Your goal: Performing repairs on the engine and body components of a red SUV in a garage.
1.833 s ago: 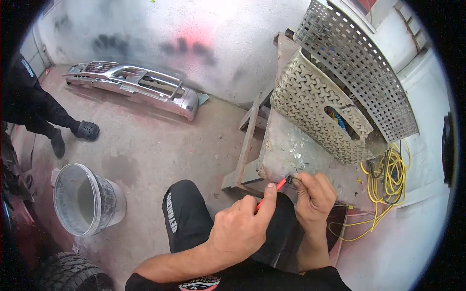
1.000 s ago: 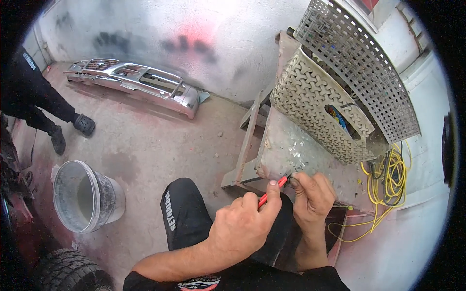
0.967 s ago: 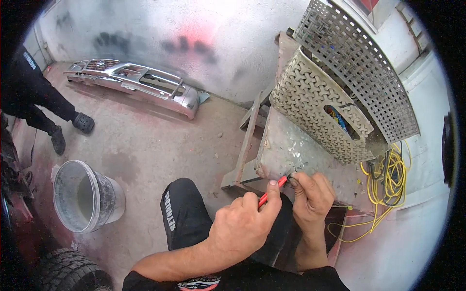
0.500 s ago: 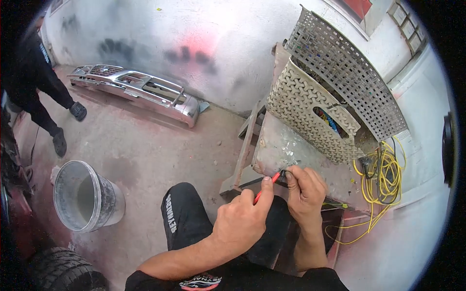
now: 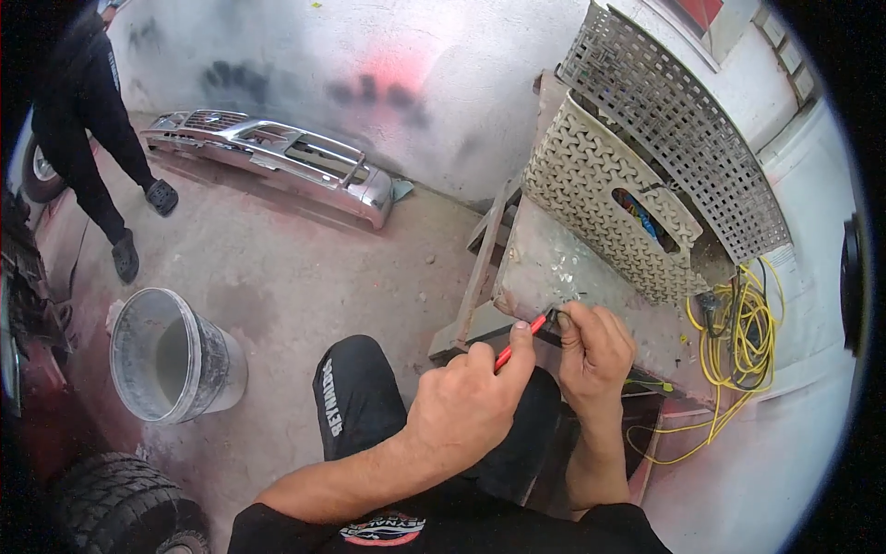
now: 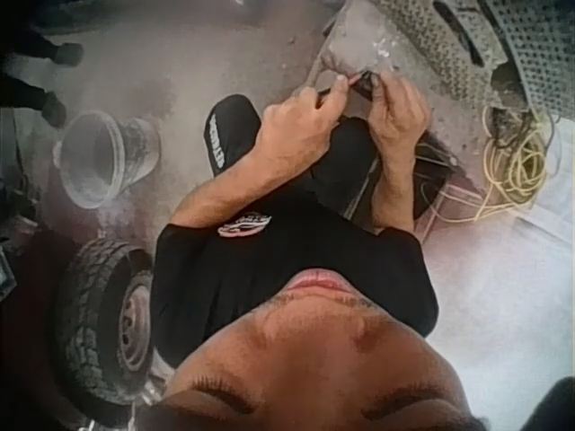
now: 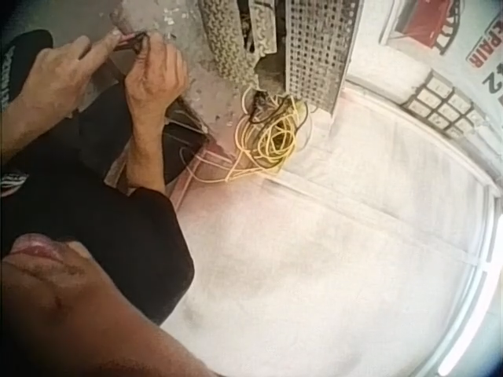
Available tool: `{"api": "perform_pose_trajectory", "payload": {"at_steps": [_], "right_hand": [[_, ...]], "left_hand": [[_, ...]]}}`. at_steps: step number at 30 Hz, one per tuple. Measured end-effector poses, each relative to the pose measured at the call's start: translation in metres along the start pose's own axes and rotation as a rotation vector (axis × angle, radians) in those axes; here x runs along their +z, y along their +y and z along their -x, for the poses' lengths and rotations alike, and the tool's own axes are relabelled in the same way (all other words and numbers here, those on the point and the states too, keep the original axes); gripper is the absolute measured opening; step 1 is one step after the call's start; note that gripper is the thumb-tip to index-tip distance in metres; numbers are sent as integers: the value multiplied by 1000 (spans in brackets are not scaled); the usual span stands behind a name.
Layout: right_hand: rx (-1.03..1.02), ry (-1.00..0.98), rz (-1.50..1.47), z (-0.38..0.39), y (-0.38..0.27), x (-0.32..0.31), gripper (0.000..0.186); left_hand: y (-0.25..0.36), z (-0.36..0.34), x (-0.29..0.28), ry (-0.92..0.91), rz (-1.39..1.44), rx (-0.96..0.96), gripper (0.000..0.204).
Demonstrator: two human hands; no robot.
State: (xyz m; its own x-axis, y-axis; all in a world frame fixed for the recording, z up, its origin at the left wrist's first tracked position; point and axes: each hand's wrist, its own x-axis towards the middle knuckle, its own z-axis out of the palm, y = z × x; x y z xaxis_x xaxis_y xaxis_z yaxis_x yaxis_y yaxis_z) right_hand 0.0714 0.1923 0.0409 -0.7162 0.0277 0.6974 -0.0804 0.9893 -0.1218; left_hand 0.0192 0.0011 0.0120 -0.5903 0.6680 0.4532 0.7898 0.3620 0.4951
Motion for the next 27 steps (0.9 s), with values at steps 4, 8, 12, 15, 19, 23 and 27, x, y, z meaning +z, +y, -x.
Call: {"api": "perform_pose_trajectory", "payload": {"at_steps": [4, 8, 12, 15, 19, 23, 27], "right_hand": [[79, 16, -15, 4, 0, -2, 11], [219, -38, -103, -2, -4, -5, 8], [309, -98, -210, -16, -5, -11, 7], [378, -155, -255, -19, -2, -14, 8], [404, -164, -260, -17, 4, -13, 15], [323, -153, -382, -16, 4, -20, 24], [176, -221, -417, -18, 6, -23, 24]], "left_hand": [[4, -1, -2, -36, 10, -63, 62], [-4, 3, 12, 58, 165, -95, 57], [-5, 7, 29, 176, 338, -97, 54], [4, 6, 32, 223, 371, -137, 54], [24, 2, 31, 241, 249, -225, 55], [42, 3, 31, 231, 132, -328, 57], [60, 3, 42, 300, 54, -410, 57]]}}
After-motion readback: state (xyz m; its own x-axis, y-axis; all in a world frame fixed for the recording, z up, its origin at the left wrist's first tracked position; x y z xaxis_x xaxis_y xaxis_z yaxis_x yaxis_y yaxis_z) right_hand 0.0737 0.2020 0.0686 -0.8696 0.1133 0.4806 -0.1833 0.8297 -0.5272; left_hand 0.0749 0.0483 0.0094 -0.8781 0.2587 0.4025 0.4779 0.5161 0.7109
